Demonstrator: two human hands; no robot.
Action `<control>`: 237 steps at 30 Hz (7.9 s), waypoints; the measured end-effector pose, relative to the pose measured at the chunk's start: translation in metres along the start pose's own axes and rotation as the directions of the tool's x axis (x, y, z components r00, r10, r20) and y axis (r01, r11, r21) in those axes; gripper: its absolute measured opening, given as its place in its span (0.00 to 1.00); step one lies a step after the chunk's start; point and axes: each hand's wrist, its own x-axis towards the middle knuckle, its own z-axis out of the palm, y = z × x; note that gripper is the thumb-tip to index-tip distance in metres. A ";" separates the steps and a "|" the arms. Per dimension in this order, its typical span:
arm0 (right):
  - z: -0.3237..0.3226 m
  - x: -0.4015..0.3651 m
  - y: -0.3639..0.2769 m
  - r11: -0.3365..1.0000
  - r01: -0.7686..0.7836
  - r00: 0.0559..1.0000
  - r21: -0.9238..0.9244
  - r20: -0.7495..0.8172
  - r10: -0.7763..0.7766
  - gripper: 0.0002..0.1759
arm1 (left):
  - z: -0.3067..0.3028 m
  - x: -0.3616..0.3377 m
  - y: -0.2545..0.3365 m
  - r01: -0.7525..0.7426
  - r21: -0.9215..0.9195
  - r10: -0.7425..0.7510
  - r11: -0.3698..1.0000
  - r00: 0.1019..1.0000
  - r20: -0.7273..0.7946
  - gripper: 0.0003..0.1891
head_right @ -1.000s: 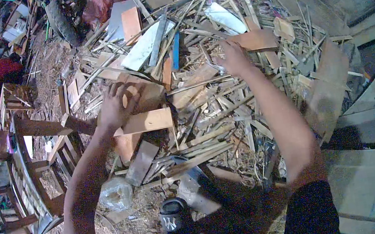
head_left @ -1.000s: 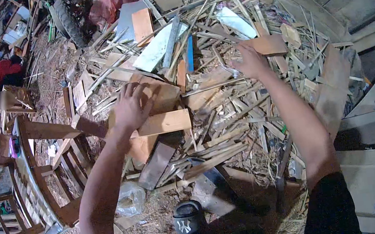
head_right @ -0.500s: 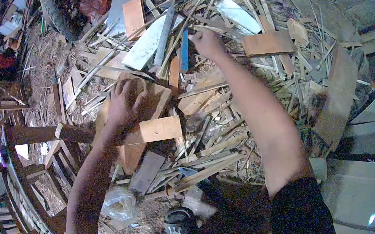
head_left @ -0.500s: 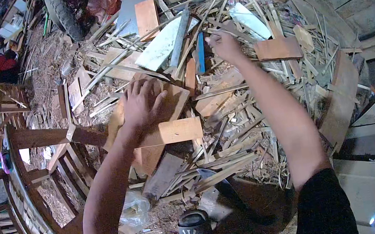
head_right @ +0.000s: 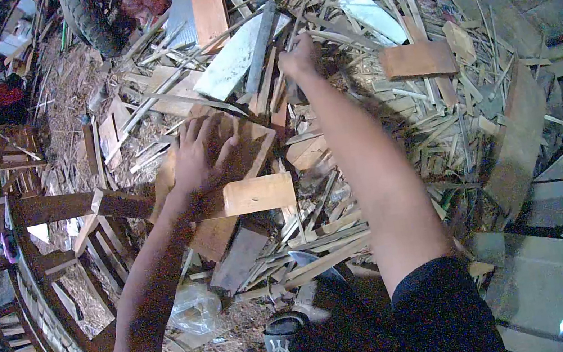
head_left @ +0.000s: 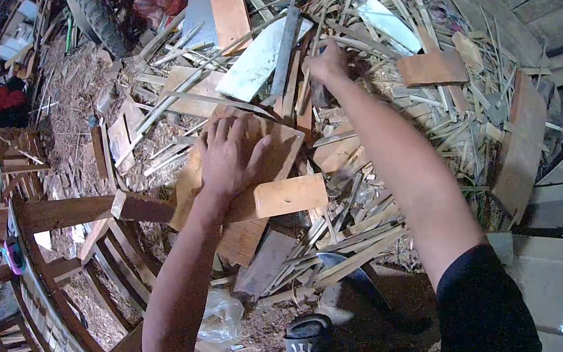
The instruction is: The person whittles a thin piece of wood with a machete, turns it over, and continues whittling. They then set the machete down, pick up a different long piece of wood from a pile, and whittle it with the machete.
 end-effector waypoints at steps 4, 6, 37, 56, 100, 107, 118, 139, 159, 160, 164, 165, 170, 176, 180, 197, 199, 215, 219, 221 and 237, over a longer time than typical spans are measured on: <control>-0.006 0.007 0.000 0.999 -0.015 1.000 -0.048 0.022 0.016 0.28 | 0.001 0.000 0.001 0.006 0.015 -0.006 1.000 1.000 0.000 0.29; -0.004 0.008 0.003 0.999 0.032 0.999 -0.023 0.000 -0.032 0.29 | 0.000 0.000 0.003 0.005 0.015 -0.005 1.000 1.000 0.007 0.29; -0.162 -0.117 0.002 0.941 0.230 0.942 0.247 0.187 -0.279 0.28 | 0.005 -0.011 -0.003 -0.055 -0.006 0.055 0.998 0.998 0.011 0.27; -0.329 -0.234 0.084 0.987 0.158 0.919 0.025 0.361 -0.156 0.10 | -0.035 0.003 0.079 -0.417 -0.018 0.411 0.909 0.887 0.208 0.16; -0.197 -0.020 0.088 0.723 0.651 0.754 -0.231 0.083 -0.652 0.14 | 0.034 0.049 0.032 -0.168 0.002 0.166 0.986 0.978 0.125 0.29; -0.167 0.054 0.095 0.753 0.449 0.871 -0.481 0.045 -0.490 0.17 | 0.036 0.049 0.028 -0.140 -0.003 0.139 0.990 0.979 0.146 0.32; -0.179 0.124 0.140 0.745 0.055 0.974 -0.665 -0.129 -0.187 0.26 | 0.033 0.051 0.031 -0.106 -0.055 0.115 0.993 0.975 0.188 0.31; -0.204 0.025 0.107 0.818 0.149 0.980 -0.556 0.191 -0.049 0.16 | 0.038 0.048 0.033 -0.209 -0.067 0.213 0.976 0.975 0.066 0.27; -0.256 0.056 0.175 0.793 -0.158 0.987 -0.588 -0.074 0.141 0.23 | 0.038 0.051 0.034 -0.184 -0.095 0.195 0.978 0.973 0.126 0.29; -0.250 0.058 0.187 0.793 -0.162 0.987 -0.587 -0.075 0.145 0.23 | 0.036 0.051 0.036 -0.191 -0.120 0.206 0.974 0.971 0.122 0.28; -0.248 0.058 0.202 0.855 -0.134 0.989 -0.500 -0.120 0.085 0.20 | 0.042 0.051 0.033 -0.151 -0.112 0.167 0.982 0.975 0.150 0.28; -0.250 0.053 0.198 0.885 -0.072 0.997 -0.461 -0.038 0.062 0.18 | 0.044 0.051 0.032 -0.181 -0.095 0.191 0.979 0.975 0.113 0.28; -0.247 -0.016 0.149 0.876 0.186 0.979 -0.444 0.008 -0.203 0.14 | 0.047 0.050 0.029 -0.256 -0.053 0.258 0.965 0.966 0.034 0.28; -0.266 -0.058 0.101 0.790 0.238 0.969 -0.564 0.086 -0.231 0.14 | 0.043 0.050 0.034 -0.214 -0.071 0.219 0.974 0.972 0.084 0.27; -0.290 -0.020 0.121 0.762 0.309 0.935 -0.569 0.329 -0.133 0.13 | 0.040 0.051 0.037 -0.219 -0.069 0.225 0.973 0.970 0.095 0.26; -0.253 0.103 0.263 0.829 0.011 1.000 -0.560 0.001 -0.013 0.17 | 0.041 0.054 0.035 -0.209 -0.058 0.215 0.976 0.968 0.131 0.26; -0.259 0.093 0.263 0.939 -0.002 0.999 -0.345 -0.047 -0.015 0.17 | 0.047 0.055 0.031 -0.250 -0.041 0.253 0.967 0.964 0.080 0.25; -0.252 0.088 0.237 0.947 -0.092 0.996 -0.307 -0.019 0.090 0.31 | 0.042 0.054 0.036 -0.206 -0.035 0.209 0.978 0.969 0.132 0.28; -0.236 0.095 0.243 0.949 0.072 0.970 -0.306 -0.200 -0.139 0.27 | 0.047 0.054 0.032 -0.190 -0.039 0.194 0.981 0.971 0.137 0.28; -0.237 0.072 0.197 0.929 -0.035 0.985 -0.369 -0.167 -0.029 0.25 | 0.049 0.053 0.028 -0.209 -0.036 0.212 0.977 0.971 0.112 0.28; -0.264 0.070 0.176 0.901 0.026 0.883 -0.433 -0.414 -0.224 0.12 | 0.044 0.053 0.030 -0.174 0.010 0.170 0.985 0.970 0.177 0.29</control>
